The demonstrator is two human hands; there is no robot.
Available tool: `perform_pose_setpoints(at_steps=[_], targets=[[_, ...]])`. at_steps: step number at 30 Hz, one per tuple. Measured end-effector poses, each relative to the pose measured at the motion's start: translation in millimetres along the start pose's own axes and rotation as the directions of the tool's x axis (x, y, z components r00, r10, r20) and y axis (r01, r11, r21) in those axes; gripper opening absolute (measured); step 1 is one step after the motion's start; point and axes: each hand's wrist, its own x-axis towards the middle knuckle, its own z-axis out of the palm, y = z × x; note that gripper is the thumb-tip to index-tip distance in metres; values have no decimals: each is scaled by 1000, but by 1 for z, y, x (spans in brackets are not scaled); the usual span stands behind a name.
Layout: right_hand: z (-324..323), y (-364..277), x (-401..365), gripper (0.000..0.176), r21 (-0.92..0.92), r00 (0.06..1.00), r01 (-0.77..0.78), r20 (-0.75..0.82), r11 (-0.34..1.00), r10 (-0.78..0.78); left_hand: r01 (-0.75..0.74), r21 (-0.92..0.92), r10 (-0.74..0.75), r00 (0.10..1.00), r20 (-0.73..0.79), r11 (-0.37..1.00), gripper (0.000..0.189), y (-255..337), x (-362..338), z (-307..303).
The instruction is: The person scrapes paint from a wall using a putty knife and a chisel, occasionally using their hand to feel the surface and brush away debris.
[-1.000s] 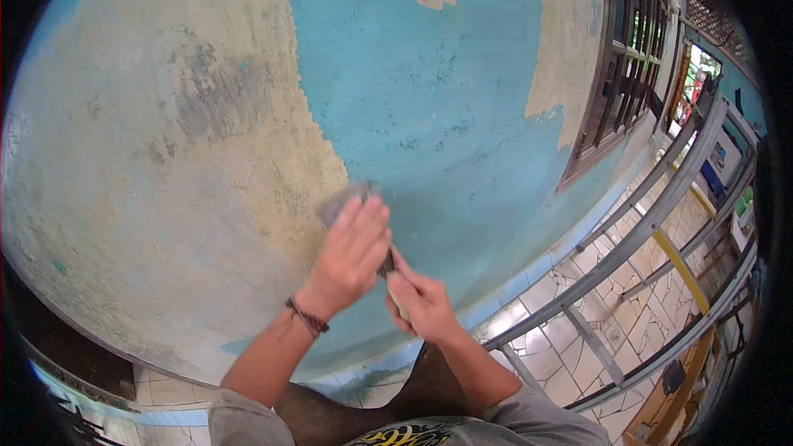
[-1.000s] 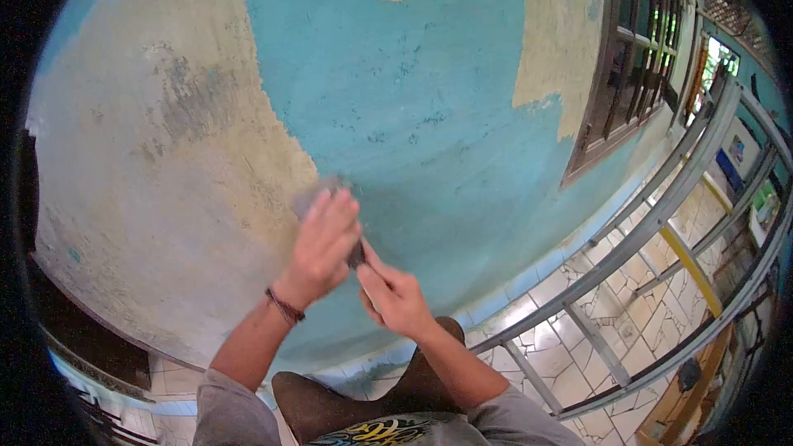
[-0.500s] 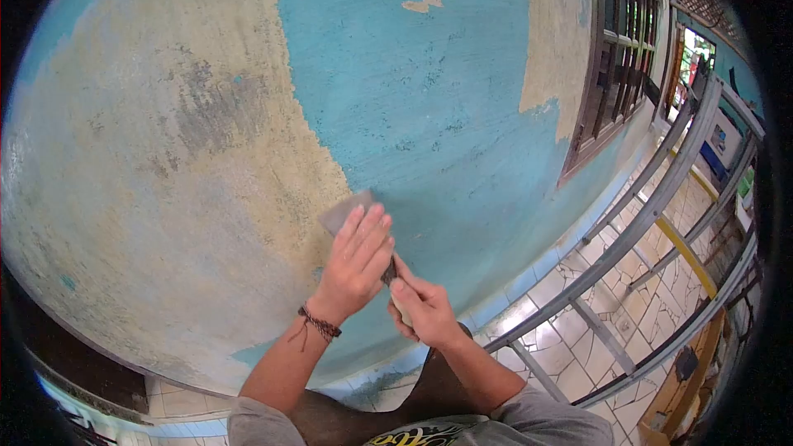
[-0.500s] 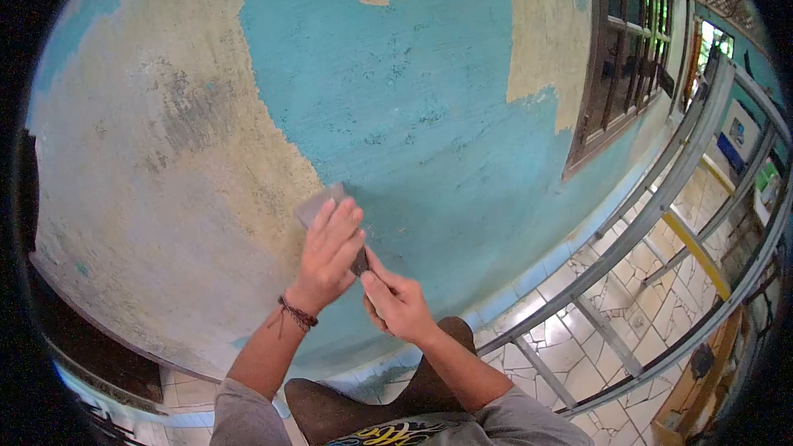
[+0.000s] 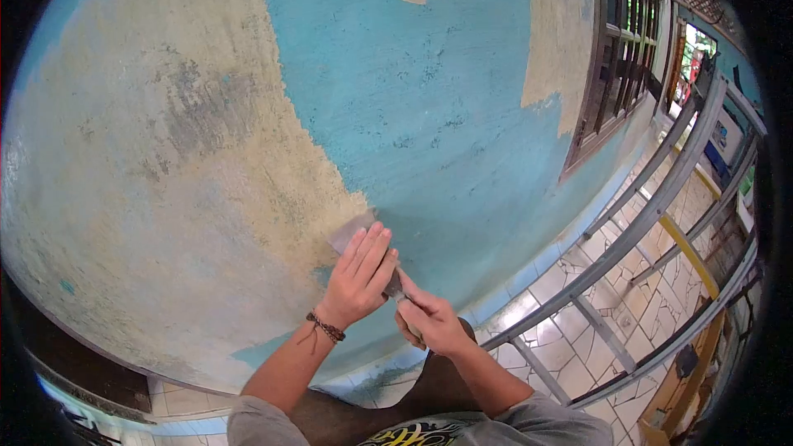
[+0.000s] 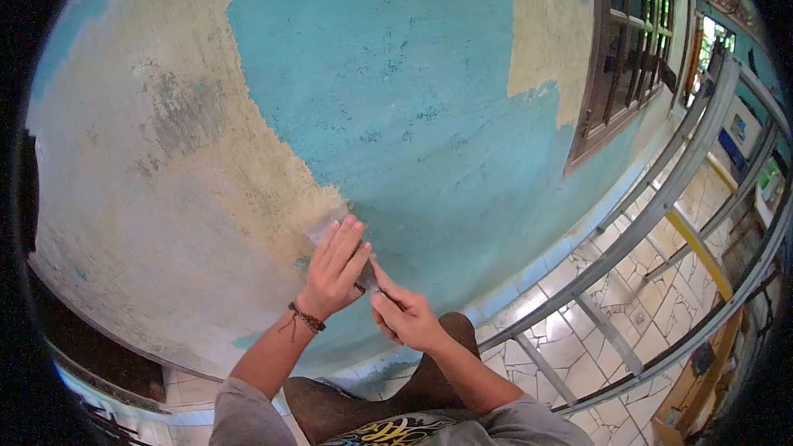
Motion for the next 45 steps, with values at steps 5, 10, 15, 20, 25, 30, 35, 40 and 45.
perform_pose_setpoints(at_steps=[5, 10, 15, 20, 25, 30, 35, 40, 45], targets=[[-13, 18, -11, 53, 220, 999, 20, 26, 975, -26, 43, 11, -43, 999, 10, 999, 22, 2, -1, 7], [-4, 27, -8, 50, 345, 1000, 5, 19, 939, -12, 9, 64, -9, 1000, 0, 998, 21, 2, -7, 10], [2, 43, -11, 49, 209, 996, 66, -69, 976, -53, 25, 60, -24, 999, -25, 998, 17, 3, -14, 11], [-4, 33, 10, 48, 97, 984, 172, -63, 980, -166, 52, 100, -46, 997, -64, 994, 15, -6, 1, 10], [-12, 44, -1, 47, 172, 993, 111, -63, 979, -101, 12, 81, -10, 1000, -26, 997, 16, -1, -18, 24], [-12, 40, 2, 46, 190, 994, 87, -79, 978, -74, 16, 92, -13, 999, -39, 996, 17, -2, -14, 24], [-14, 38, -1, 47, 164, 995, 88, -66, 982, -78, 45, 91, -42, 999, -32, 995, 20, 2, -17, 23], [-6, 27, 9, 46, 184, 990, 124, -84, 975, -110, 31, 90, -27, 999, -40, 995, 20, -6, -5, 20], [-14, 29, 7, 47, 164, 994, 100, -69, 981, -89, 56, 74, -56, 998, 1, 996, 20, 0, -13, 21]])
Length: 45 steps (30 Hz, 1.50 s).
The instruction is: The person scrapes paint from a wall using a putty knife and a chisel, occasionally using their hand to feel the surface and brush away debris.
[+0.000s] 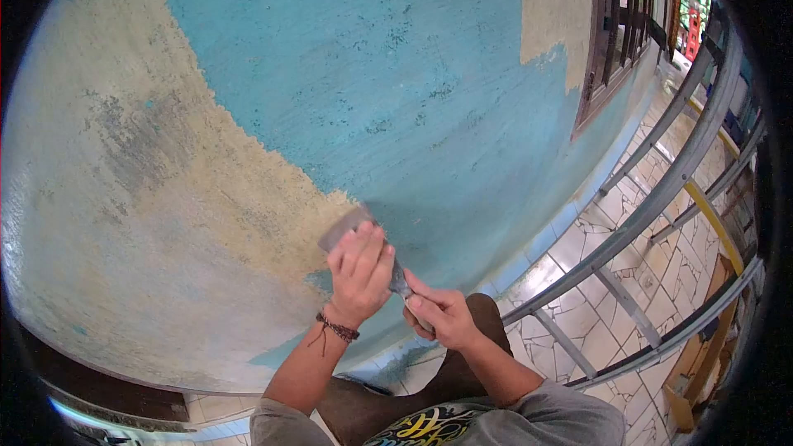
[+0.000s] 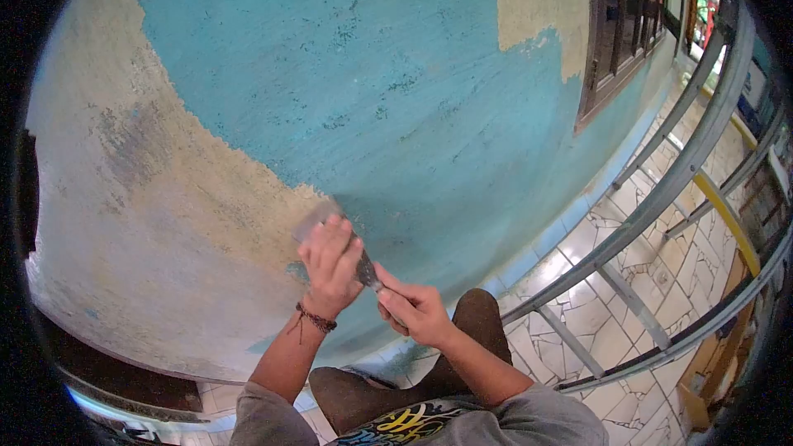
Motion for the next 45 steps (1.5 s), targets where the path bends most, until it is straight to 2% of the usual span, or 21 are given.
perform_pose_setpoints(at_steps=[4, 7, 10, 13, 16, 18, 22, 28, 31, 34, 40, 43, 45], targets=[[7, -7, 6, 46, 1, 998, 56, 8, 998, -56, -35, 56, 38, 998, -55, 998, 21, -10, 20, -5], [2, 1, -6, 46, -4, 998, -57, -35, 998, 57, -6, 6, 6, 1000, -27, 1000, 20, 2, -1, 0], [7, -12, 3, 44, -22, 1000, 24, 3, 999, -24, -4, 32, 6, 998, -60, 999, 19, -6, 19, -7], [8, -15, 9, 47, 21, 999, 32, 22, 999, -32, -18, 50, 20, 999, -41, 999, 18, -7, 23, -7], [-4, -4, -7, 46, 48, 998, -66, -13, 997, 67, -13, 30, 13, 1000, -15, 999, 18, 3, 2, 3], [-3, -5, -6, 46, 69, 998, -65, -4, 996, 65, 23, 0, -23, 1000, 12, 1000, 19, 6, 1, 3], [1, 1, -4, 45, 80, 1000, -2, -2, 997, 2, -5, -1, 5, 1000, -20, 1000, 20, 2, 11, 0], [4, -15, -2, 45, -22, 997, -64, -41, 998, 64, -8, 32, 10, 998, -62, 999, 19, 0, 12, 2], [6, -10, 1, 45, -35, 999, 15, -28, 999, -16, -2, 31, 4, 997, -71, 1000, 18, -3, 19, 2], [1, -8, -6, 46, -10, 995, -82, -52, 997, 82, 19, 36, -17, 999, -42, 999, 20, 1, 9, 2], [20, -29, 16, 46, -28, 997, 80, 3, 996, -80, 16, 64, -8, 992, -126, 998, 21, -13, 46, -12], [5, -13, 1, 45, -51, 1000, -18, -18, 999, 18, 23, 24, -23, 1000, -16, 999, 25, -4, 12, -3], [7, -14, -1, 45, -61, 999, -28, -33, 998, 26, 28, 31, -27, 999, -36, 999, 24, -1, 6, 1]])
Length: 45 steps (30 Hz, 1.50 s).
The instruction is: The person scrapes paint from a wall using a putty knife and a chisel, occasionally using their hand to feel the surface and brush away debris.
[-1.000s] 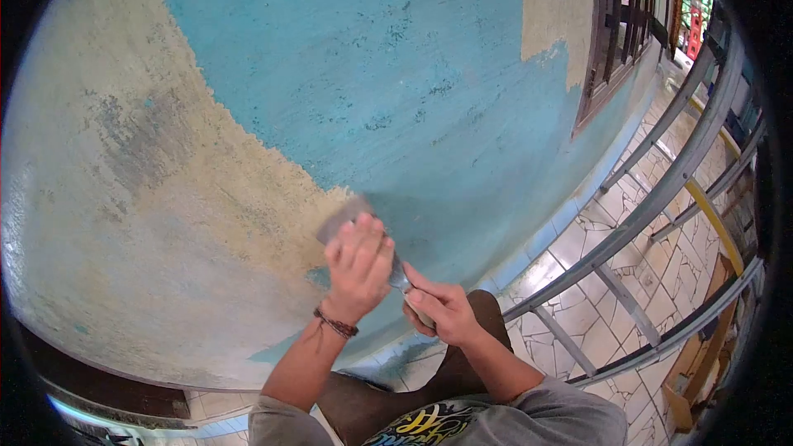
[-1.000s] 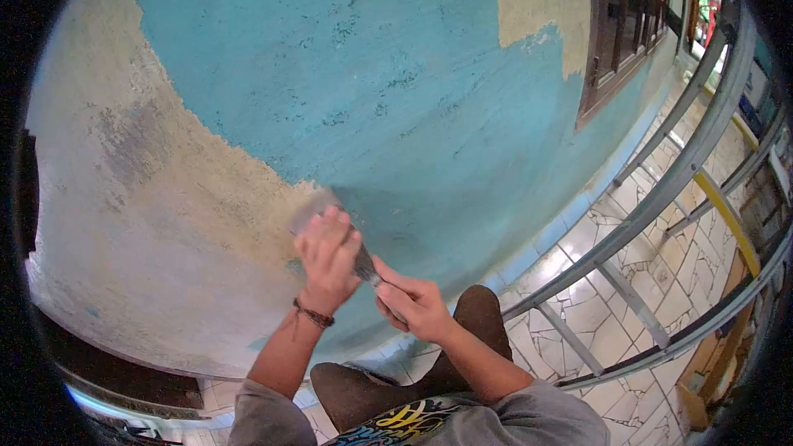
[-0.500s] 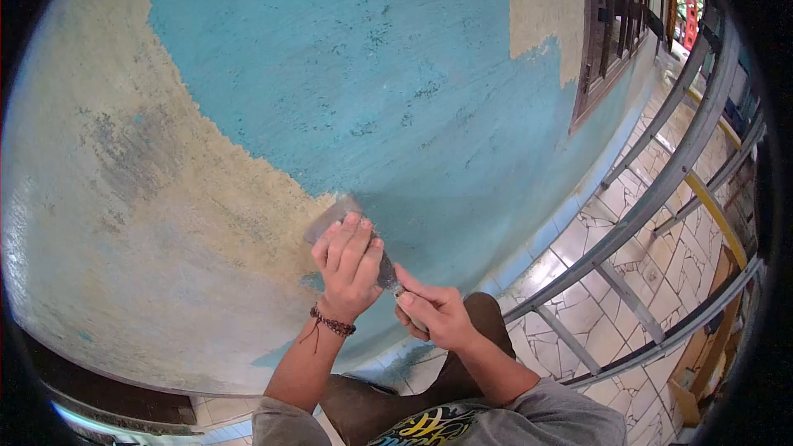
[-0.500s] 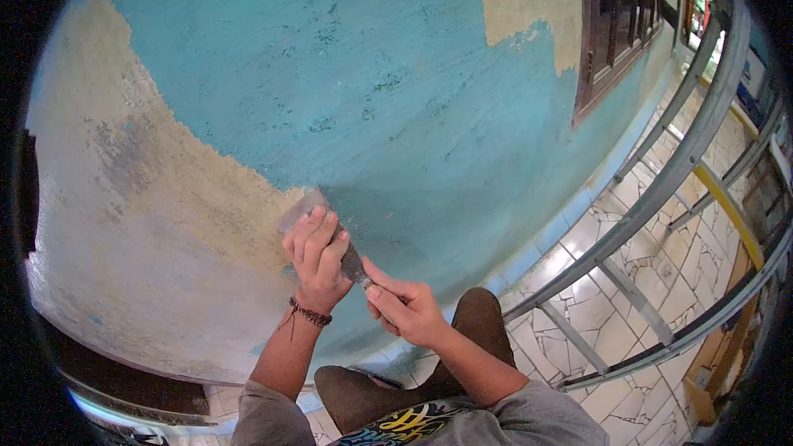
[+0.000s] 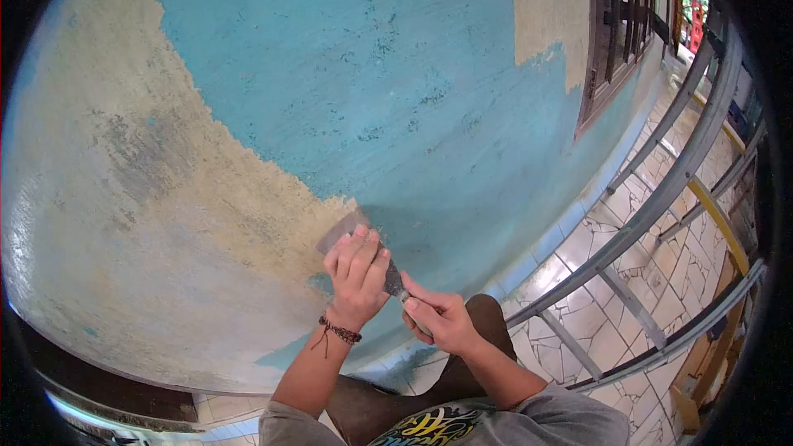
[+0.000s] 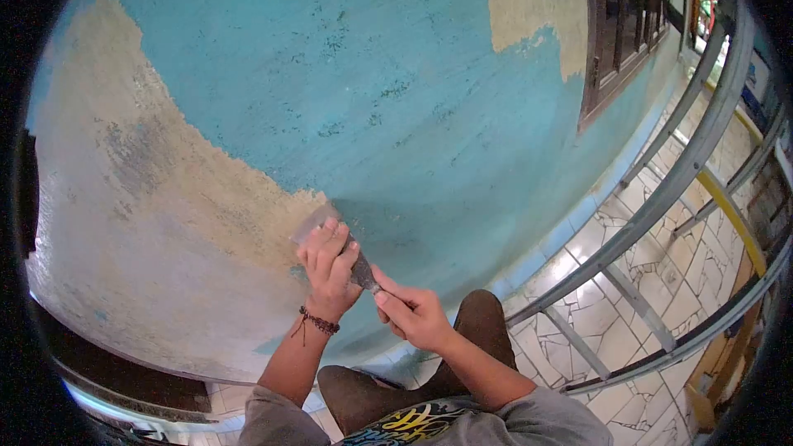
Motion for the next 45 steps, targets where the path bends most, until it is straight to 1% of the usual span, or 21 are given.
perform_pose_setpoints(at_steps=[1, 4, 5, 7, 10, 13, 14, 17, 19, 22, 23, 25, 26, 28, 31, 35, 37, 40, 41, 43, 45], targets=[[0, -1, -3, 45, -3, 1000, -9, -17, 1000, 9, -4, -11, 3, 1000, -26, 1000, 23, -2, 6, -1], [10, -15, 11, 45, -7, 995, 96, -2, 995, -96, -24, -8, 24, 997, -71, 1000, 21, -10, 31, -4], [10, -12, 7, 45, 7, 997, 83, 1, 997, -83, -28, 4, 28, 997, -78, 1000, 20, -10, 34, -7], [6, -7, 6, 45, 22, 997, 74, 22, 997, -74, 2, -14, -2, 999, -32, 1000, 20, -3, 18, -6], [6, -8, -2, 45, 49, 999, -46, -13, 998, 47, 25, -16, -25, 999, -26, 1000, 22, -3, 12, -8], [21, -19, -1, 45, 78, 999, 6, -35, 997, -3, 6, -38, -9, 998, -60, 999, 24, -6, 20, -8], [18, -15, 0, 45, 79, 999, 5, -33, 997, -3, -4, -41, 1, 997, -76, 999, 25, -8, 23, -9], [13, -3, -3, 45, 60, 999, -26, -29, 998, 28, 34, -10, -34, 999, 8, 999, 24, 2, 8, -13], [13, -9, -3, 45, 9, 998, -52, -33, 999, 52, 27, 3, -26, 999, -25, 1000, 23, -2, 16, -15], [27, -25, 1, 44, 69, 999, 2, -34, 998, 0, 4, -26, -5, 998, -58, 1000, 23, -7, 27, -17], [24, -23, 3, 44, 57, 1000, 13, -22, 998, -11, -12, -35, 10, 997, -72, 999, 23, -10, 31, -17], [17, -14, 1, 44, 38, 1000, 18, -3, 999, -18, 20, -20, -21, 999, -28, 1000, 22, -3, 22, -18], [18, -16, -1, 44, 26, 1000, -4, -13, 1000, 4, 37, -12, -37, 999, -13, 999, 21, -1, 20, -18], [21, -23, -1, 44, -5, 999, -31, -33, 1000, 30, 27, 0, -27, 999, -42, 1000, 18, -4, 29, -22], [35, -30, -1, 44, 24, 998, 3, -55, 1000, -2, 15, -3, -15, 998, -64, 1000, 18, -8, 32, -22], [27, -23, 0, 45, 14, 999, -18, -34, 1000, 18, 35, 10, -34, 997, -71, 999, 17, -2, 21, -18], [26, -27, 2, 45, -15, 1000, -12, -23, 1000, 12, 12, -4, -12, 996, -92, 1000, 15, -10, 31, -20], [36, -43, 15, 45, -76, 995, 96, 0, 992, -97, -10, 1, 10, 991, -133, 1000, 15, -20, 54, -26], [35, -42, 14, 45, -50, 995, 105, 3, 993, -105, -16, 12, 18, 988, -152, 1000, 15, -22, 59, -26], [32, -41, 16, 45, -7, 991, 129, 22, 992, -128, 0, 2, 0, 996, -90, 1000, 16, -18, 48, -25], [25, -24, 0, 45, -36, 999, 39, -19, 999, -40, 29, -21, -31, 997, -66, 999, 17, -8, 26, -18]])
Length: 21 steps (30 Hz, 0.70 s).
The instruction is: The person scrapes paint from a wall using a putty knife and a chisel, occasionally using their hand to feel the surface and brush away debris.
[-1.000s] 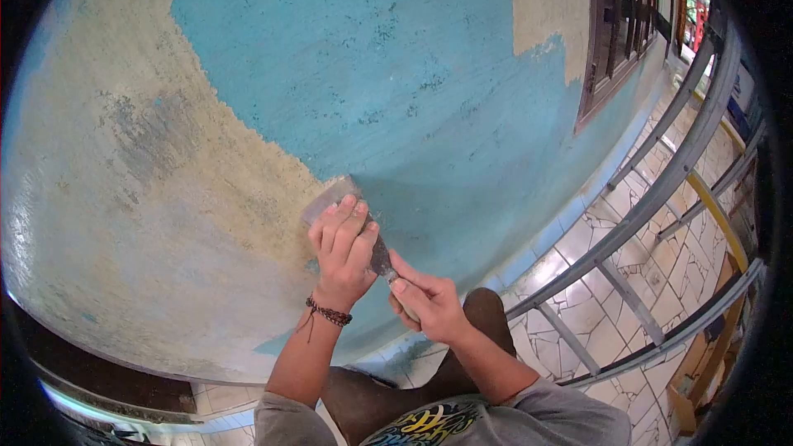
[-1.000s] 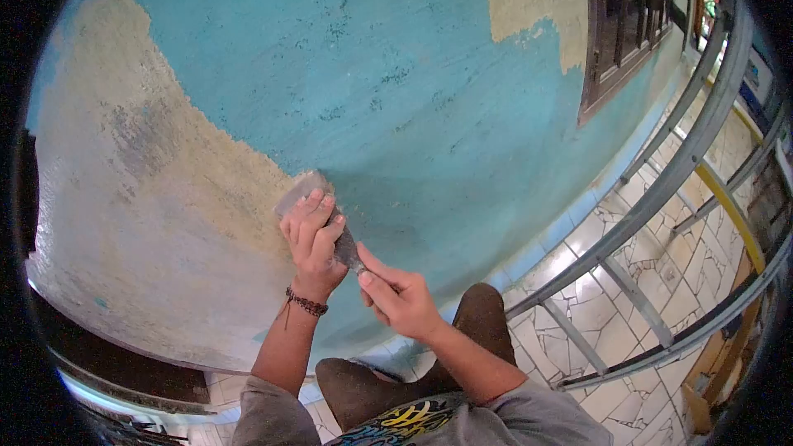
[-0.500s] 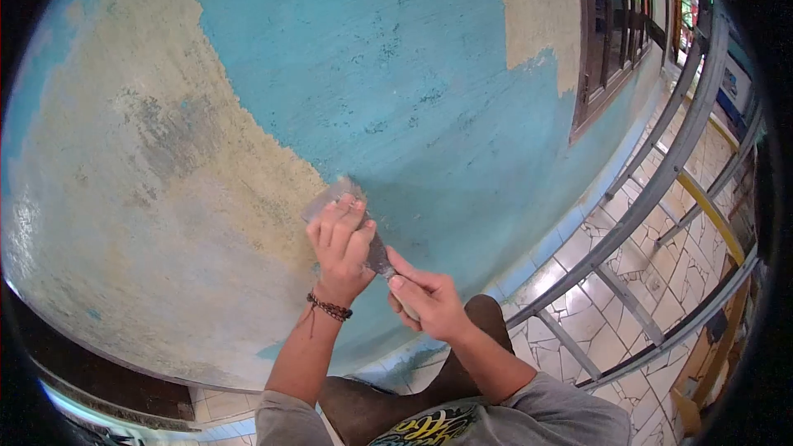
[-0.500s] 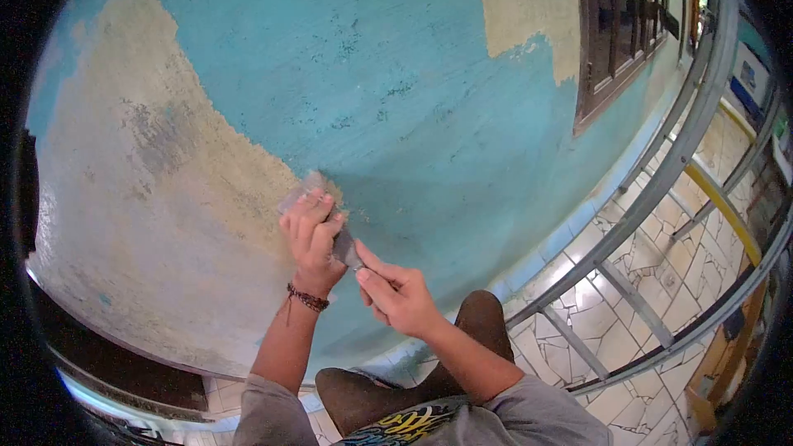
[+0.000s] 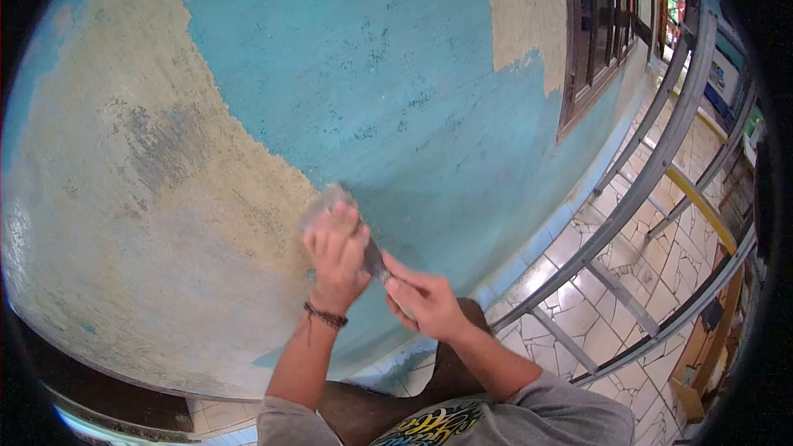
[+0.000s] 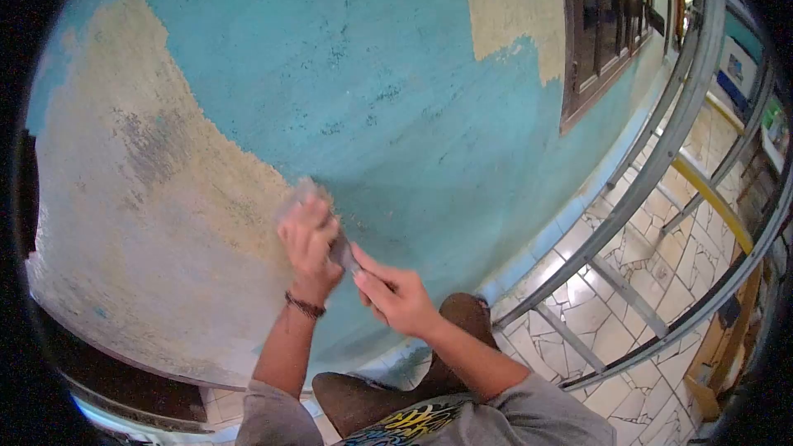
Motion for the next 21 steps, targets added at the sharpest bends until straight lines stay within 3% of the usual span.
perform_pose_setpoints(at_steps=[6, 12, 21], targets=[[13, -5, -1, 45, 4, 1000, -9, -29, 1000, 9, -18, -53, 16, 999, -48, 998, 17, -5, 8, -5], [7, 0, 2, 46, 6, 999, -47, 25, 999, 47, -13, 34, 14, 1000, -25, 999, 15, 0, -6, -8], [13, -8, 4, 46, 32, 998, -60, 0, 998, 60, -8, 14, 9, 999, -35, 1000, 13, -1, 1, -9]])
